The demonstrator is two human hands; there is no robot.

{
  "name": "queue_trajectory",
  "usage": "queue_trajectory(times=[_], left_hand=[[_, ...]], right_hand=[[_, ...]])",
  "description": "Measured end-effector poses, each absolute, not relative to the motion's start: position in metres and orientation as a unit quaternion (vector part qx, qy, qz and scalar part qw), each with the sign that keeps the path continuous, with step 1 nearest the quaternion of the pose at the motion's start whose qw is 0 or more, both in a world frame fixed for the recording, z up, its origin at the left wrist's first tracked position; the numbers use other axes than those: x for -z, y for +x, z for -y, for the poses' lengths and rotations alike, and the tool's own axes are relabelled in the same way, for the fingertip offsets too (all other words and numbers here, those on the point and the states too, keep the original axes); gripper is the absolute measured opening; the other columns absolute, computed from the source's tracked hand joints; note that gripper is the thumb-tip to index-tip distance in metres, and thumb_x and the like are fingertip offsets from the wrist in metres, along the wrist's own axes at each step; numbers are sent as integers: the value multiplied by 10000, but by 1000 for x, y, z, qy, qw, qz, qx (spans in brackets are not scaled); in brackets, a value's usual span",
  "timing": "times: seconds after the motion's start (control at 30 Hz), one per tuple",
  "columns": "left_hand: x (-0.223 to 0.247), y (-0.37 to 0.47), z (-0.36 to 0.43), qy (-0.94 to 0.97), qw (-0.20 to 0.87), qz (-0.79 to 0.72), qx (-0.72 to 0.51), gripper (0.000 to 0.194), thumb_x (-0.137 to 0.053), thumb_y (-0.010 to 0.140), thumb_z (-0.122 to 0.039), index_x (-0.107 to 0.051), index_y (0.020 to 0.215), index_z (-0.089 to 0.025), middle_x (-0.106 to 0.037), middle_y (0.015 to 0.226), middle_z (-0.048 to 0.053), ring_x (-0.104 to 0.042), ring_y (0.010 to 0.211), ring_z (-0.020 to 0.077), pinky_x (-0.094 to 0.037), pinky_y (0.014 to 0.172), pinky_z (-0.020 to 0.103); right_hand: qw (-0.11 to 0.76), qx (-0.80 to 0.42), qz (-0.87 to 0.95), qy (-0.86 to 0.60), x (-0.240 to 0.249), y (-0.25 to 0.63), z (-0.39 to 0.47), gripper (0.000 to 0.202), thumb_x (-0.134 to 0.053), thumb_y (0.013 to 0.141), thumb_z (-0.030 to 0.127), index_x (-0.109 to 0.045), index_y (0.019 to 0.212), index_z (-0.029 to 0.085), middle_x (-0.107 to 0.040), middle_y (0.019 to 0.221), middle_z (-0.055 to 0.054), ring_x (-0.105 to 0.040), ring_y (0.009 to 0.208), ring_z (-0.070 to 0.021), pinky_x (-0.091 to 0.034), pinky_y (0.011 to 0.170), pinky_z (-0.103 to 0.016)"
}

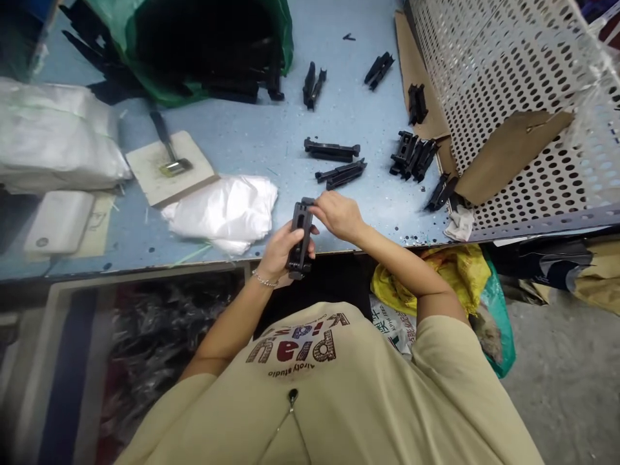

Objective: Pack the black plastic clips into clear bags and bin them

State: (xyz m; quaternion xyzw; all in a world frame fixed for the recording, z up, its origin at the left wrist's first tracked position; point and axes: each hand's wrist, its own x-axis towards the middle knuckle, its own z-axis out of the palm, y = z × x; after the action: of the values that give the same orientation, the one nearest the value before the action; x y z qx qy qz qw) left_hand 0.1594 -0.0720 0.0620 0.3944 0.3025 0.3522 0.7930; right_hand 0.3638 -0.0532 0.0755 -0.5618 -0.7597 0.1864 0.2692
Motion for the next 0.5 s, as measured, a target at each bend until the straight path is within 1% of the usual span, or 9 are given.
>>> queue_trajectory(times=[0.1,0.13,0.2,0.27,0.33,0.4,0.47,0.5], left_hand=[[-59,157,66,370,762,-337,-411,415,-794,827,-506,-670,1047,-176,-735,1042,61,-679,683,112,-605,647,268],[-58,156,63,359,756,-346,-424,406,-782,834,-508,-680,1041,-173,-734,1012,58,-679,703,116,-605,673,270],[-58,153,57,345,753,-357,-432,394,-748,859,-515,-697,1042,-169,-723,930,48,-674,725,125,-592,691,266],[-58,152,56,355,747,-361,-430,376,-717,880,-513,-707,1032,-170,-711,889,45,-662,736,129,-571,687,258],[-59,155,59,391,714,-365,-452,356,-699,897,-516,-703,1026,-184,-719,948,53,-654,768,133,-560,702,262],[-60,160,67,446,646,-372,-496,376,-709,899,-550,-687,1053,-208,-722,1035,62,-656,815,145,-561,746,283],[-62,163,75,488,585,-374,-529,456,-771,855,-588,-665,1124,-235,-720,1106,67,-670,878,168,-569,802,309],[-64,164,77,499,573,-372,-534,500,-799,833,-597,-656,1157,-244,-719,1132,70,-677,903,176,-573,825,318]], right_hand=[[266,-268,716,-587,-76,351,66,738,-107,1075,723,-601,839,229,-604,813,-59,-574,774,-210,-451,748,-339],[256,-274,728,-574,-77,347,72,734,-112,1072,729,-604,856,230,-610,830,-59,-573,784,-210,-450,749,-336],[240,-260,777,-520,-77,338,87,704,-188,1048,773,-609,893,230,-626,887,-79,-569,840,-230,-454,772,-349],[240,-258,804,-479,-74,329,101,676,-244,1028,798,-583,875,232,-622,893,-92,-558,862,-241,-455,781,-363],[258,-312,775,-486,-69,319,111,643,-236,1041,774,-523,823,241,-594,833,-66,-548,814,-221,-452,758,-356],[275,-412,696,-519,-62,311,116,610,-218,1055,748,-455,791,252,-523,734,-14,-515,707,-186,-441,688,-333],[276,-509,613,-538,-58,309,119,590,-199,1056,740,-422,792,261,-435,646,27,-452,597,-163,-412,595,-315],[277,-531,590,-541,-58,311,119,586,-195,1056,736,-426,799,262,-418,628,35,-433,570,-158,-401,567,-312]])
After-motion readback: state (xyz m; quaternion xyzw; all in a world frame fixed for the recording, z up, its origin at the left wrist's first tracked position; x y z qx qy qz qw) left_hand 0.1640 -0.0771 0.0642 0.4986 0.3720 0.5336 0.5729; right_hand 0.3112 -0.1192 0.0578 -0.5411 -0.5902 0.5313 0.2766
